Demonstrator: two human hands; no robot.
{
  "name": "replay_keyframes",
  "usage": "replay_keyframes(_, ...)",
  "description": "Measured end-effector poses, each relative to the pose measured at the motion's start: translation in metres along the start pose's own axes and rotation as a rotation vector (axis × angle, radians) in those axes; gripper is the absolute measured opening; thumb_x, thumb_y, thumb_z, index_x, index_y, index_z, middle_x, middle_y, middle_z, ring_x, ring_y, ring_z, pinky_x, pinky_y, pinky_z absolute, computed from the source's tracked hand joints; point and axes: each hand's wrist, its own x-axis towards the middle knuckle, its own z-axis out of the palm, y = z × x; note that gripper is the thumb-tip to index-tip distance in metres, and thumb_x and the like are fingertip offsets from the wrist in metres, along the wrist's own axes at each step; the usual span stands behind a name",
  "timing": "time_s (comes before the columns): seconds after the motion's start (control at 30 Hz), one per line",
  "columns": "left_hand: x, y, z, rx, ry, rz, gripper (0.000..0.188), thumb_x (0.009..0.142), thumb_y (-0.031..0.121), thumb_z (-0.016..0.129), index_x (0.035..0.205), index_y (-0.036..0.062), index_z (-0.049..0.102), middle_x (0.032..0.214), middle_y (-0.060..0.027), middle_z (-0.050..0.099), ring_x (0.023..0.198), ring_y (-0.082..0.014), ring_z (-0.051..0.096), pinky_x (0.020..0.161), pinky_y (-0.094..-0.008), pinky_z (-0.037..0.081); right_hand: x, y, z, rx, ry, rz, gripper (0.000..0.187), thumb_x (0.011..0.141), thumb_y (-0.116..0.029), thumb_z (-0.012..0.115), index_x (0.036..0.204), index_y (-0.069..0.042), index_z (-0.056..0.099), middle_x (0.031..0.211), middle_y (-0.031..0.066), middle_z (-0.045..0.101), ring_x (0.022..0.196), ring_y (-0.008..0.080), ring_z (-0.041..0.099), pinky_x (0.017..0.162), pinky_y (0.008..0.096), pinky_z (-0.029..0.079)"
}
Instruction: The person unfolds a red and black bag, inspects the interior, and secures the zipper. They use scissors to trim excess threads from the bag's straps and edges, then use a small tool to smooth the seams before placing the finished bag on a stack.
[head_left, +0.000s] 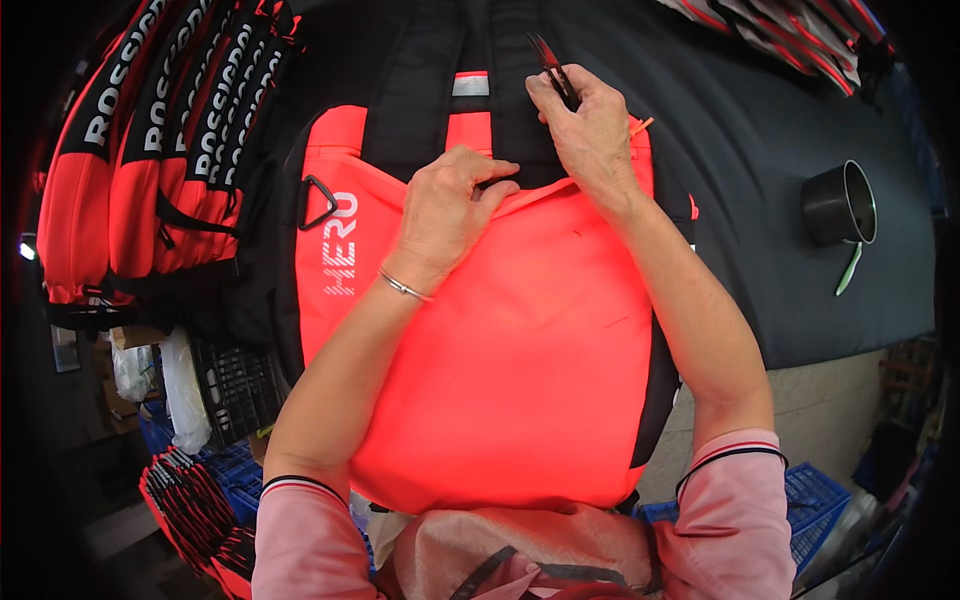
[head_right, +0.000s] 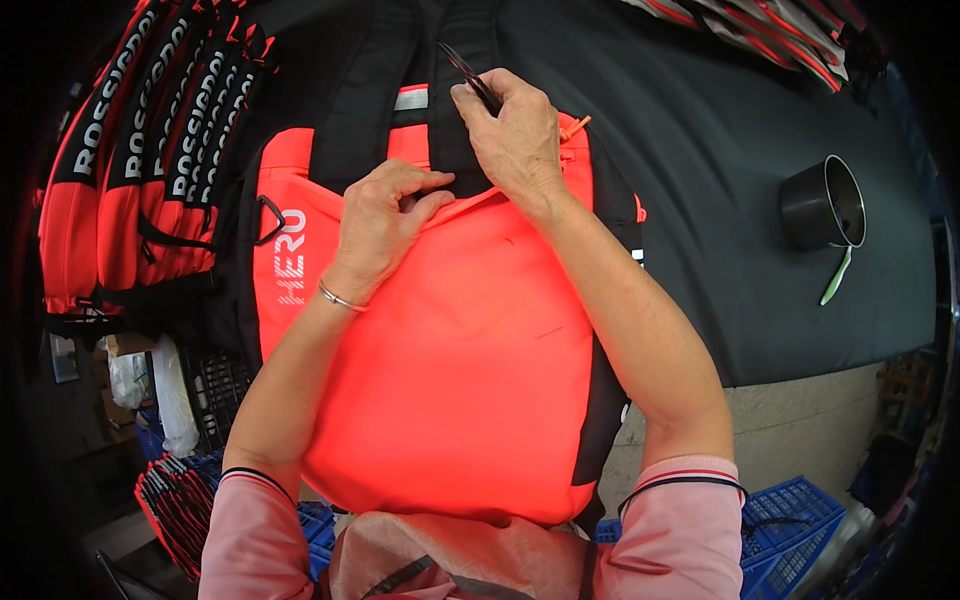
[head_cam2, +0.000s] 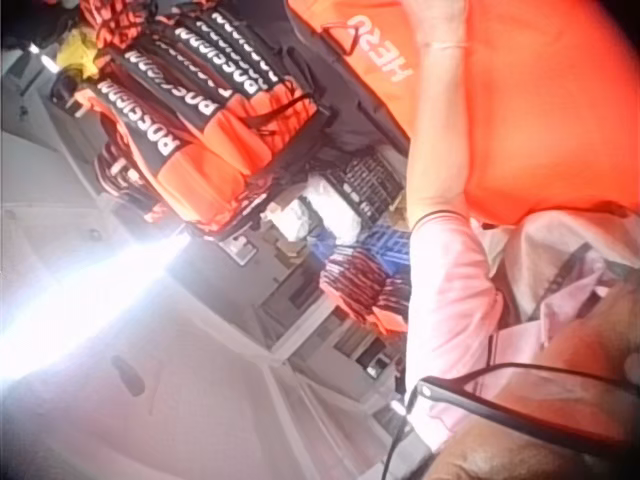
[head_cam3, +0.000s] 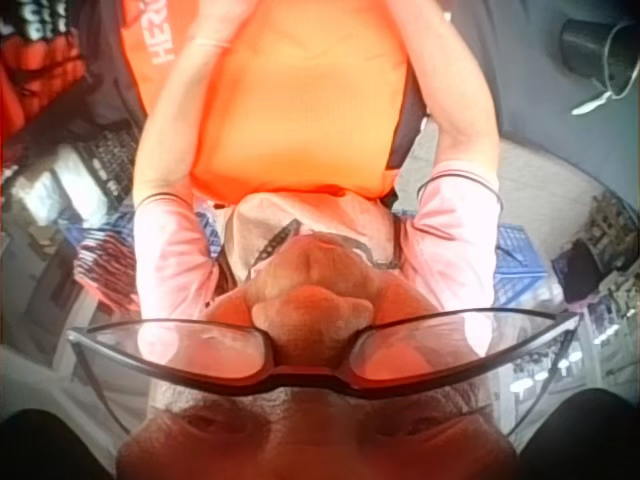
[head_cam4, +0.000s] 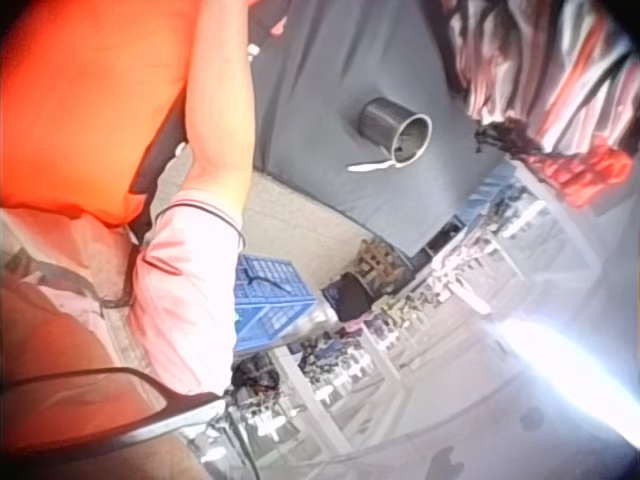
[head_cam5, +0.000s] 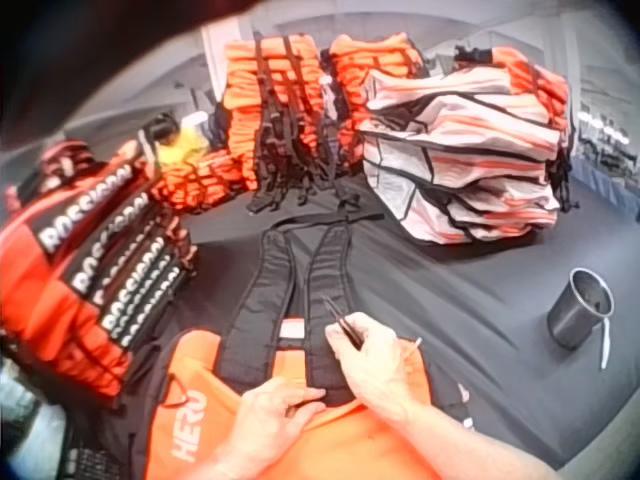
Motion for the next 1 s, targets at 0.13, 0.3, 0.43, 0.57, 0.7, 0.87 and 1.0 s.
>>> replay_keyframes(0.13,0.005,-0.004,0.004,-0.009,-0.017,0.015,0.015,0.080,0.008,0.078,0.092,0.0021,0.071,0.088,-0.0079,0.066,0.062,-0.0172,0.059,0.058,-0.0285,0.049,0.000,0.002,0.000,0.000,-0.010,0.008,0.026,0.092,-0.026,0.066,0.085,-0.001,0.066,0.063,-0.0005,0.058,0.060,0.0086,0.051,0.061,0.0297,0.043)
replay_keyframes(0.3,0.001,-0.001,0.008,0.219,-0.046,0.076,0.012,0.088,0.009,0.068,0.090,0.0001,0.060,0.089,-0.0122,0.061,0.070,-0.0271,0.060,0.063,-0.0335,0.048,0.001,0.006,0.001,-0.002,-0.023,-0.016,0.026,0.091,-0.027,0.067,0.085,-0.001,0.067,0.062,-0.0010,0.057,0.059,0.0084,0.050,0.059,0.0292,0.042)
replay_keyframes(0.43,0.003,0.000,-0.012,0.057,-0.266,-0.012,0.013,0.095,0.012,0.060,0.093,-0.0003,0.059,0.088,-0.0102,0.059,0.076,-0.0209,0.060,0.069,-0.0312,0.048,0.001,0.007,-0.001,0.000,-0.024,-0.026,0.028,0.091,-0.027,0.067,0.082,-0.001,0.066,0.062,-0.0015,0.056,0.059,0.0079,0.049,0.059,0.0291,0.042)
replay_keyframes(0.57,-0.003,-0.004,-0.028,-0.209,-0.195,-0.190,0.013,0.098,0.011,0.057,0.098,-0.0017,0.060,0.091,-0.0015,0.057,0.077,-0.0059,0.056,0.070,-0.0256,0.047,0.003,0.006,-0.003,0.015,-0.046,-0.019,0.029,0.091,-0.028,0.067,0.080,-0.002,0.065,0.061,-0.0016,0.056,0.058,0.0075,0.048,0.059,0.0291,0.042)
replay_keyframes(0.7,-0.005,-0.006,-0.015,-0.252,0.068,-0.259,0.012,0.091,0.004,0.066,0.101,-0.0013,0.063,0.096,-0.0038,0.063,0.063,-0.0055,0.054,0.061,-0.0229,0.046,0.001,0.002,-0.002,0.029,-0.067,0.005,0.029,0.092,-0.028,0.067,0.080,-0.001,0.065,0.062,-0.0014,0.057,0.059,0.0072,0.049,0.059,0.0289,0.042)
replay_keyframes(0.87,-0.002,-0.003,-0.005,-0.082,0.041,-0.119,0.018,0.081,0.005,0.078,0.098,0.0026,0.073,0.092,-0.0048,0.068,0.062,-0.0055,0.057,0.059,-0.0226,0.047,0.001,0.003,-0.004,0.014,-0.059,-0.022,0.029,0.092,-0.028,0.066,0.082,-0.001,0.066,0.062,-0.0015,0.057,0.060,0.0071,0.049,0.060,0.0286,0.042)
replay_keyframes(1.0,-0.001,-0.004,0.005,-0.022,0.097,-0.020,0.017,0.079,0.007,0.079,0.095,0.0028,0.075,0.086,-0.0056,0.068,0.060,-0.0101,0.058,0.057,-0.0247,0.047,0.002,0.003,-0.003,0.002,-0.067,-0.026,0.029,0.092,-0.028,0.067,0.084,-0.001,0.067,0.062,-0.0016,0.057,0.061,0.0072,0.049,0.060,0.0287,0.043)
